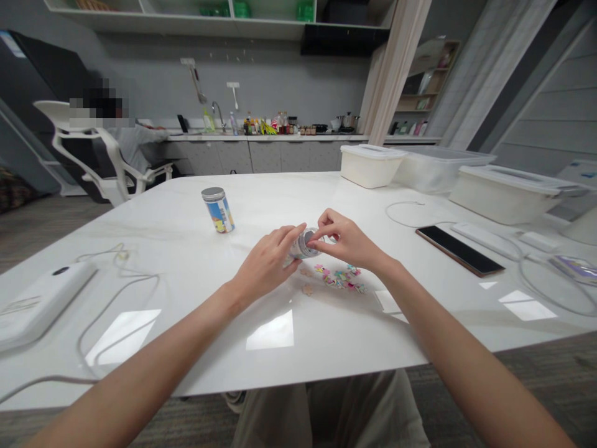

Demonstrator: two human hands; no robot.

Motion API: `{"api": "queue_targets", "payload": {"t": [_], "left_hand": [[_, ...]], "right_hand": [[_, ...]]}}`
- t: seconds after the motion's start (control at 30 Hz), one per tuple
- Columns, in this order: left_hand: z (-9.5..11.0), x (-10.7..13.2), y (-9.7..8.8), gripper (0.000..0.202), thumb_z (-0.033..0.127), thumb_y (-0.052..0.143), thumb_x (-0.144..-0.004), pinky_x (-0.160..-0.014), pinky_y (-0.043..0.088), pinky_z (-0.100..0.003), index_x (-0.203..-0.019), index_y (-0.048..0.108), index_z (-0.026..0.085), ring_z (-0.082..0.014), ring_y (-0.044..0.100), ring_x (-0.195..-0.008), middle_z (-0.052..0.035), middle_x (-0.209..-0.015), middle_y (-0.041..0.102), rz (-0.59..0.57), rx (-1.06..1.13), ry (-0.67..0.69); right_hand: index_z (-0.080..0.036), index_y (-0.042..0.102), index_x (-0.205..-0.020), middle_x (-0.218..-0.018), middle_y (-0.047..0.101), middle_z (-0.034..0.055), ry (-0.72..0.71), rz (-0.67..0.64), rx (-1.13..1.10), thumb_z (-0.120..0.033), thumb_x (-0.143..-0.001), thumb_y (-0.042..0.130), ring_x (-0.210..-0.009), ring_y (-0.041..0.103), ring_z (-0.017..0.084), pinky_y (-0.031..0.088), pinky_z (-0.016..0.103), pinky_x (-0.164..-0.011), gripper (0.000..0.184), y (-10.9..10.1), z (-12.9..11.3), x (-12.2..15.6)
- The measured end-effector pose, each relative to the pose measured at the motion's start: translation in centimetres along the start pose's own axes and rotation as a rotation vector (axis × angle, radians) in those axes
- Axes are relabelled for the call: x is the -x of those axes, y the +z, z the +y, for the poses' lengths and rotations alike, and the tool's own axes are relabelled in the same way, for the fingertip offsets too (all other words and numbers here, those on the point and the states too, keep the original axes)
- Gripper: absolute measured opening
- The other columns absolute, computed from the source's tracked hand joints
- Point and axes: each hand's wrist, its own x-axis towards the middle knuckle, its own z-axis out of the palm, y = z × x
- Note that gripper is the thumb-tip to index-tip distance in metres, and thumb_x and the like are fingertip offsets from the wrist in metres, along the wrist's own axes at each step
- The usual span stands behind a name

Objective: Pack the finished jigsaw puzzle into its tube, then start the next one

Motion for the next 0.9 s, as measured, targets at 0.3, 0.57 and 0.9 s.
{"api": "queue_targets", "payload": {"t": [0.3, 0.57, 0.9], "left_hand": [[0.4, -0.1, -0.3, 0.067, 0.018, 0.062, -0.081, -0.09, 0.051, -0.043, -0.139, 0.029, 0.021, -0.0276, 0.058, -0.111, -0.0132, -0.126, 0.054, 0.022, -0.004, -0.102], [-0.7, 0.0, 0.0, 0.064, 0.032, 0.059, -0.084, -0.092, 0.05, -0.043, -0.138, 0.031, 0.014, -0.0276, 0.058, -0.112, -0.017, -0.129, 0.051, 0.094, 0.091, -0.397], [-0.3, -0.1, 0.0, 0.062, 0.032, 0.059, -0.084, -0.094, 0.05, -0.042, -0.137, 0.03, 0.016, -0.0273, 0.055, -0.116, -0.0163, -0.13, 0.05, 0.088, 0.123, -0.385]], "right_hand": [[-0.019, 0.057, -0.085, -0.081, 0.054, 0.0016, 0.149, 0.163, -0.086, -0.024, -0.088, 0.051, -0.072, 0.052, 0.015, 0.043, 0.029, -0.063, 0.009, 0.0, -0.4, -0.4], [-0.018, 0.064, -0.108, -0.11, 0.059, 0.0087, 0.148, -0.517, 0.09, -0.03, -0.08, 0.063, -0.095, 0.058, 0.021, 0.045, 0.036, -0.087, 0.031, 0.4, 0.3, 0.8], [-0.019, 0.068, -0.103, -0.106, 0.059, 0.0075, 0.167, -0.627, 0.051, -0.03, -0.082, 0.064, -0.088, 0.059, 0.019, 0.046, 0.033, -0.083, 0.025, 1.6, 0.2, 0.8]]}}
